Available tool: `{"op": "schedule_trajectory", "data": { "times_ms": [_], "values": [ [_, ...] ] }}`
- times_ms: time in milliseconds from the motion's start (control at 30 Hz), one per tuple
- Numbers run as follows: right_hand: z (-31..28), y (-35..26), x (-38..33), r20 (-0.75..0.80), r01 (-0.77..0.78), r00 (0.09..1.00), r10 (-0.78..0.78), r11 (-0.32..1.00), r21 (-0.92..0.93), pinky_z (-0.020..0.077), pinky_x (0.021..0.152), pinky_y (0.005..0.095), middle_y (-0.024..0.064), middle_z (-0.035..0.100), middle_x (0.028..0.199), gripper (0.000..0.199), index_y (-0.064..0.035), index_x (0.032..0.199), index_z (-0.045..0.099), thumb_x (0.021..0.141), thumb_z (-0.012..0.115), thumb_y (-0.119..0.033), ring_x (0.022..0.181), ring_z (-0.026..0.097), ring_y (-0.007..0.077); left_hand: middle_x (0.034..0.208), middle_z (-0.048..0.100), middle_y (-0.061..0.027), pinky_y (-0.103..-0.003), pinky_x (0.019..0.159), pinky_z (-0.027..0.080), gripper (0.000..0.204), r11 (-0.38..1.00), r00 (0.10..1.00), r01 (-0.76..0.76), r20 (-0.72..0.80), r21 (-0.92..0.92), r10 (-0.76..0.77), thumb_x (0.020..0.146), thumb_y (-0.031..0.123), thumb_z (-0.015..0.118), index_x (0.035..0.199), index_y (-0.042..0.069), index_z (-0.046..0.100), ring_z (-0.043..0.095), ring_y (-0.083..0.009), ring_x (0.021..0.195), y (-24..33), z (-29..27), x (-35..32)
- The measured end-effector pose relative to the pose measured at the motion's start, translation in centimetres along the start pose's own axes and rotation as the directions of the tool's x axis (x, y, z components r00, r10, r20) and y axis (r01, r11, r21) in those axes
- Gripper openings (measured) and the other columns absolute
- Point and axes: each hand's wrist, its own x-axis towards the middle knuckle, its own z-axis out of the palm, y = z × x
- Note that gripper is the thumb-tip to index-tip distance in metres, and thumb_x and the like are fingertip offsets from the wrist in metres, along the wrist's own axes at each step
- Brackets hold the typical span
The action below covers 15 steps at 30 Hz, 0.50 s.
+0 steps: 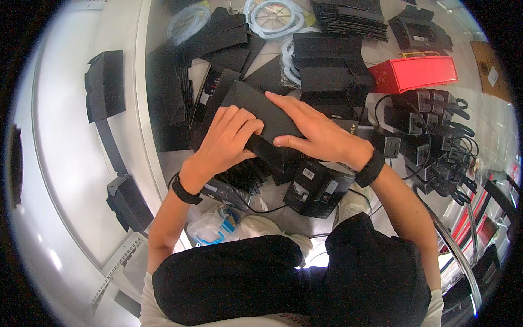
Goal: The person assembles flat-packed black cardboard boxes by hand. They fold the flaps, tuck in the tabs, and form the box structure. The person then places the assembled boxes onto a nearby white shelf.
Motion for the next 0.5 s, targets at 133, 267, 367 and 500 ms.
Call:
{"op": "schedule_trajectory", "data": {
  "times_ms": [133, 267, 367, 500],
  "values": [
    [0.0, 0.1, 0.1, -0.005, 0.001, 1.0, -0.001, 1.0, 0.015, 0.0413, 0.12, 0.047, 0.0274, 0.047, 0.157, 0.087, -0.0028, 0.166, 0.03, 0.1, 0.075, -0.036, 0.144, 0.049, 0.0435, 0.108, 0.06, -0.0071, -0.043, 0.096, 0.045, 0.069, 0.995, 1.0, -0.001, -0.015, 0.099, 0.002, 0.053, 0.024, 0.095, 0.113, 0.008, 0.067, 0.057, -0.0287, 0.102, 0.3, 0.0, -0.3],
    [-0.5, -0.6, 0.5, 0.032, -0.04, 0.999, 0.039, 0.999, 0.026, 0.0444, 0.117, 0.0475, 0.0274, 0.05, 0.155, 0.086, -0.004, 0.166, 0.033, 0.099, 0.076, -0.038, 0.141, 0.053, 0.0438, 0.106, 0.062, -0.0066, -0.043, 0.097, 0.046, 0.069, 0.972, 0.999, -0.053, 0.004, 0.228, 0.053, 0.052, 0.032, 0.094, 0.112, 0.008, 0.07, 0.059, -0.0278, 0.101, 0.4, -0.2, -0.1],
    [-0.5, -0.1, 0.6, 0.034, -0.002, 0.999, 0.002, 1.0, 0.006, 0.0456, 0.117, 0.0476, 0.0275, 0.05, 0.155, 0.086, -0.0046, 0.165, 0.034, 0.099, 0.076, -0.039, 0.141, 0.054, 0.0437, 0.106, 0.063, -0.0062, -0.044, 0.098, 0.046, 0.069, 0.961, 0.999, -0.047, 0.017, 0.272, 0.044, 0.053, 0.037, 0.093, 0.112, 0.008, 0.071, 0.059, -0.0274, 0.101, 0.7, 0.0, -0.2],
    [-0.4, 0.4, 0.6, 0.041, 0.011, 0.999, -0.011, 1.0, -0.007, 0.0453, 0.117, 0.048, 0.0274, 0.05, 0.156, 0.086, -0.0054, 0.166, 0.033, 0.1, 0.075, -0.041, 0.142, 0.053, 0.0436, 0.107, 0.063, -0.0057, -0.046, 0.1, 0.045, 0.07, 0.948, 1.0, 0.012, 0.015, 0.319, -0.018, 0.052, 0.038, 0.094, 0.112, 0.009, 0.072, 0.059, -0.0271, 0.102, 1.4, 0.2, -0.5]
  ]
}}
